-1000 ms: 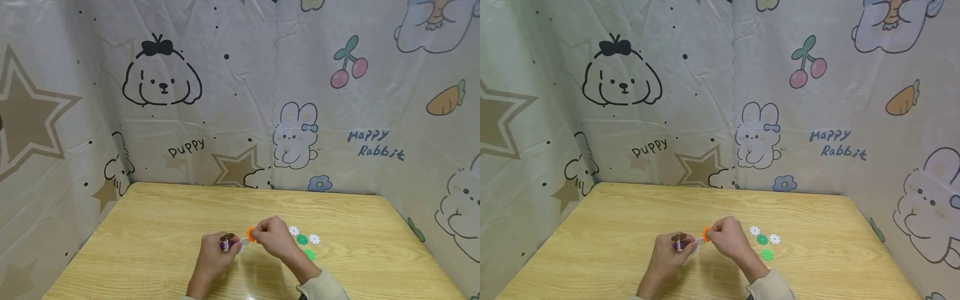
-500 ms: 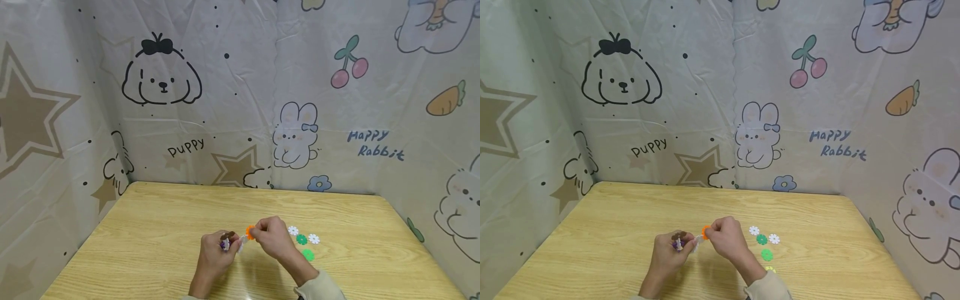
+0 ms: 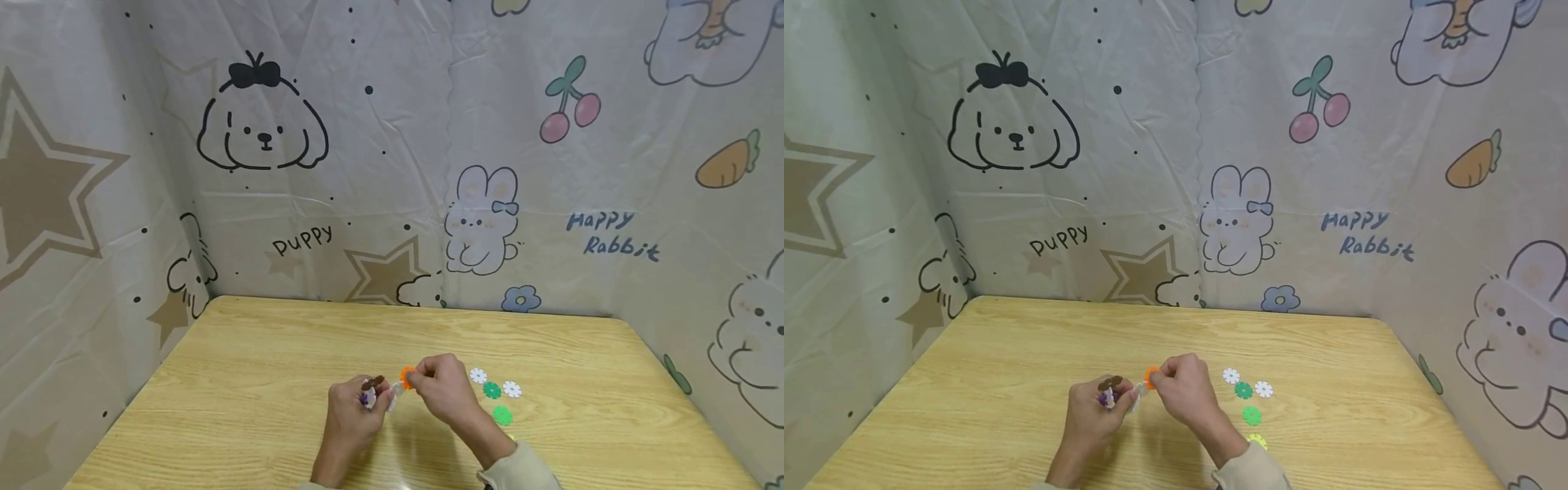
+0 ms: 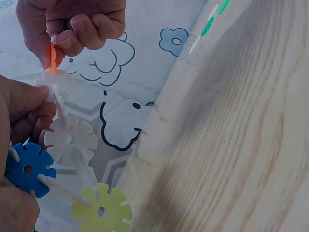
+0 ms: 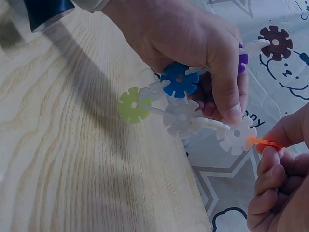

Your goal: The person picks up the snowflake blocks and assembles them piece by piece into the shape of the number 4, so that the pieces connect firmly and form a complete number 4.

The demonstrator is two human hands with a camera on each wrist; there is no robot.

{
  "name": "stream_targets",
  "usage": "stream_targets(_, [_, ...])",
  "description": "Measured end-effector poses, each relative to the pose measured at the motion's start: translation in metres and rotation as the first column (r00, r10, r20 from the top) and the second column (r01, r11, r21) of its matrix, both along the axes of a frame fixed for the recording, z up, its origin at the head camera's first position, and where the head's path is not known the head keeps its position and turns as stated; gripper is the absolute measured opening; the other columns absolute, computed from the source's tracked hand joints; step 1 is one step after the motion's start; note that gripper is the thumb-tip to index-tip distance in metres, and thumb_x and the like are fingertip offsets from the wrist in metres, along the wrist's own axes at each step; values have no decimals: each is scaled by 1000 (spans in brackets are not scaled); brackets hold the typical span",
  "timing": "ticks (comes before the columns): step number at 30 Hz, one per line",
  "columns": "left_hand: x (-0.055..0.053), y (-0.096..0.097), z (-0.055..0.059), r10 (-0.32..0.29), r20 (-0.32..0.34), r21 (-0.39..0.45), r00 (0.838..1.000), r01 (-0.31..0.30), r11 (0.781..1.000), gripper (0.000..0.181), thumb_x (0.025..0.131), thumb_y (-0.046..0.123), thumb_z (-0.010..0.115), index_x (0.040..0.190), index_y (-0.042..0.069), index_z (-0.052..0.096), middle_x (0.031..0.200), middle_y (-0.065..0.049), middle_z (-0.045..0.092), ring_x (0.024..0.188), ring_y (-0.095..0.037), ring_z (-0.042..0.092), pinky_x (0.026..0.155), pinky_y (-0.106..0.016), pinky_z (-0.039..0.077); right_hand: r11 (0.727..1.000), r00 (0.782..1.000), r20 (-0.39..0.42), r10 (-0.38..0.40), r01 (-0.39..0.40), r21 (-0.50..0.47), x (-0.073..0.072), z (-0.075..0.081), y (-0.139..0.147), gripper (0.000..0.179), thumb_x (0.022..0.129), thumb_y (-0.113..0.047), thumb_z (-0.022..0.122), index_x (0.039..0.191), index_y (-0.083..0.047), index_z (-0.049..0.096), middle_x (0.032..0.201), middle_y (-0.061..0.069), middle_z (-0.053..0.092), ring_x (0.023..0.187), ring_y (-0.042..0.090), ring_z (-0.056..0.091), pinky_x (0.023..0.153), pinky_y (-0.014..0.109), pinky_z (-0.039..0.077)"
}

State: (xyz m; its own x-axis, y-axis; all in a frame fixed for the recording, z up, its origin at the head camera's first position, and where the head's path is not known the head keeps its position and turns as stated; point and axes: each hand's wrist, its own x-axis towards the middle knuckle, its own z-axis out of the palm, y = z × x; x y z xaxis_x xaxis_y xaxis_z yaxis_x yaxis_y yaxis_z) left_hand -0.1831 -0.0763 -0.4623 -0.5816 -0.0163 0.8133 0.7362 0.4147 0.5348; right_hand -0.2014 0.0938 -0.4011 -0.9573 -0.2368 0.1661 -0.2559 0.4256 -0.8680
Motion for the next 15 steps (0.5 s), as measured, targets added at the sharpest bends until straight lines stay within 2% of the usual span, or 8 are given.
stream_targets(4, [-1,1,-1,-2,-28,-1,1000,2,1000,17,68,-10,77,73,3,69,66,1,66,57,-5,60,50,-18,49,1000,1000,8,-11,11,-19,-1,-1,1,20,85,-2,64,66,0,67,55,-2,54,44,6,34,41,20,27])
stream_targets(11, [-1,3,-1,16,-14,6,1000,-16,1000,24,64,-15,80,73,4,69,67,-1,67,58,-7,63,53,-18,52,999,999,48,-25,27,-41,-1,-3,1,19,84,-3,64,66,2,67,54,-2,53,44,6,33,40,20,26])
stream_targets(15, [-1,4,-3,25,2,-1,1000,-25,1000,24,64,-15,81,73,3,70,68,-3,68,60,-11,66,54,-19,53,999,999,27,-32,33,-36,-1,-2,1,19,83,-3,66,64,-1,66,54,-3,53,43,5,33,41,21,25])
